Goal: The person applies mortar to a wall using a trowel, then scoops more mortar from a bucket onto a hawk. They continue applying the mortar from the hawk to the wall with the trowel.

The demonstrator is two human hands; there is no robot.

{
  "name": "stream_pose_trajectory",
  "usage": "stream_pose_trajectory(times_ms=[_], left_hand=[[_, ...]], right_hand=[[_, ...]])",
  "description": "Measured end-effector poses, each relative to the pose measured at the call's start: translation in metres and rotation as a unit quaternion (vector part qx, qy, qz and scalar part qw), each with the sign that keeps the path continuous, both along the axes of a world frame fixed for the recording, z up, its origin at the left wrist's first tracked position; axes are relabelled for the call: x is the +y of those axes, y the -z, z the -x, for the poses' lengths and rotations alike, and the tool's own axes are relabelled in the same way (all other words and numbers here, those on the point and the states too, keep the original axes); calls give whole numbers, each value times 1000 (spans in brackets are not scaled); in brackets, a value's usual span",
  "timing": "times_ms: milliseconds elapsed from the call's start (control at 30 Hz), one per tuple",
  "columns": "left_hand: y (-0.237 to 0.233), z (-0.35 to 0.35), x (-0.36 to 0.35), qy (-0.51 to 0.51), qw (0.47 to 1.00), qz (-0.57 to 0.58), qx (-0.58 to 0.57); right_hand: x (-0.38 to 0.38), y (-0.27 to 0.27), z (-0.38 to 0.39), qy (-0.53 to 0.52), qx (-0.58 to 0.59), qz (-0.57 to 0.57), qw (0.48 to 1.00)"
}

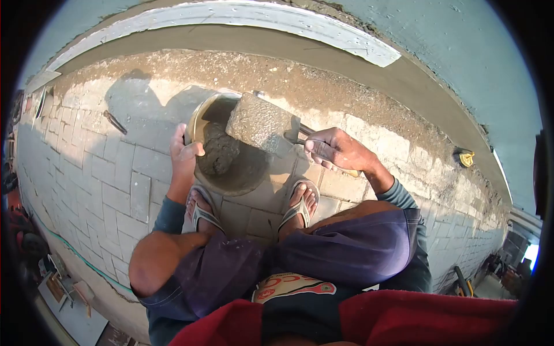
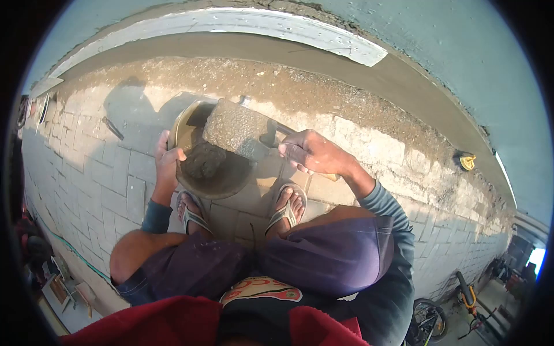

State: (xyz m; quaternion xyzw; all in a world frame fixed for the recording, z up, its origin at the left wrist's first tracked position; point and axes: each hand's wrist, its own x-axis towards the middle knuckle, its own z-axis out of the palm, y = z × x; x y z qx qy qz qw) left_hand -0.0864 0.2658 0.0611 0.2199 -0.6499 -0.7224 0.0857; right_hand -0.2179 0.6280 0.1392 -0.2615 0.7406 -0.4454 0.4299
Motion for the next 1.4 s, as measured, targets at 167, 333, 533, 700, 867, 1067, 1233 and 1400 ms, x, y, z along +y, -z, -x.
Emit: stream_pose_trajectory(times_ms=[167, 333, 533, 700, 867, 1067, 1233, 1400], left_hand=[[-21, -2, 6, -11, 998, -57, -2], [-17, -4, 0, 7, 996, -89, 8], [-23, -2, 3, 8, 996, -88, 7], [-12, -4, -6, 7, 998, -70, 5], [-26, 0, 5, -31, 997, -66, -4], [-13, -4, -7, -1, 997, -75, 8], [-7, -6, -11, -7, 997, -74, 7], [-25, -2, -2, -21, 997, -75, -7]], right_hand=[[69, -58, 20, 210, 160, 39, 964], [137, -69, 65, 341, 465, -1, 817], [168, -39, 133, 268, 676, -124, 675], [167, -54, 137, 248, 670, -154, 682], [168, -61, 155, 212, 670, -165, 692], [169, -57, 177, 183, 668, -187, 697], [152, -56, 177, 227, 626, -135, 733], [144, -62, 170, 227, 606, -139, 750]])
